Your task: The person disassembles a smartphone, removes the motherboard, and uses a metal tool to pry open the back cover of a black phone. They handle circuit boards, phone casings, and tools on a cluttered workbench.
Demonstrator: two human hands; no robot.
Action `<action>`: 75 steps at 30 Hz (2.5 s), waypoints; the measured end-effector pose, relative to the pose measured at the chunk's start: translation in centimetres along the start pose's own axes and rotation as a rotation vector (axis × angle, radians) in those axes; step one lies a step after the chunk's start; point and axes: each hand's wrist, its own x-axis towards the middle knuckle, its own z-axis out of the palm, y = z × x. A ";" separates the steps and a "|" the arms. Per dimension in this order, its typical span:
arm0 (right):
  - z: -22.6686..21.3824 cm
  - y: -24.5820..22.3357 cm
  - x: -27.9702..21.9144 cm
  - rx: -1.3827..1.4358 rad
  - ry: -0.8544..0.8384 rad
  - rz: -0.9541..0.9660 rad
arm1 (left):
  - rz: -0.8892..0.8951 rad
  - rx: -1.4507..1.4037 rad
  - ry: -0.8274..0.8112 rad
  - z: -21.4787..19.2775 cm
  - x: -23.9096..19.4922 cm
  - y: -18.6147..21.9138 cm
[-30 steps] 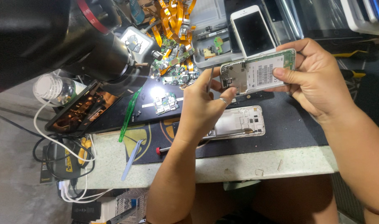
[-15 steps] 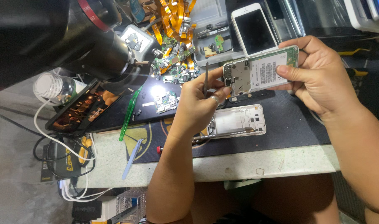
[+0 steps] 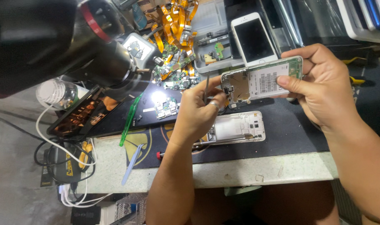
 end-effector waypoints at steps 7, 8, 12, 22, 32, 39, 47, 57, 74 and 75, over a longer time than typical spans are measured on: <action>-0.1 0.1 0.5 0.033 0.010 0.123 | 0.027 0.027 0.007 0.1 -0.1 0.3; -0.1 0.1 0.6 0.029 0.017 0.145 | 0.030 0.039 0.007 0.1 -0.1 0.3; 0.0 0.0 0.8 0.029 0.032 0.201 | 0.040 0.011 -0.017 0.1 -0.1 0.5; 0.3 -0.2 0.9 0.076 0.044 0.186 | 0.106 0.279 0.148 1.1 -0.7 2.0; -0.3 0.1 1.2 0.181 0.066 0.201 | 0.466 0.570 0.103 1.1 -0.9 2.7; -0.5 -0.2 1.2 0.191 0.059 0.219 | 0.418 0.701 0.065 1.4 -0.5 3.0; -1.3 -1.0 1.4 0.377 0.071 0.287 | 0.503 0.662 0.085 1.9 0.1 2.5; -1.4 -1.4 1.4 0.340 0.101 0.319 | 0.514 0.649 0.099 2.0 0.1 2.5; -1.3 1.4 1.4 -0.003 -0.089 0.394 | 0.053 -0.047 0.218 0.0 0.7 -0.9; -1.3 1.5 1.4 0.012 -0.087 0.383 | 0.078 -0.046 0.190 -0.1 0.7 -0.9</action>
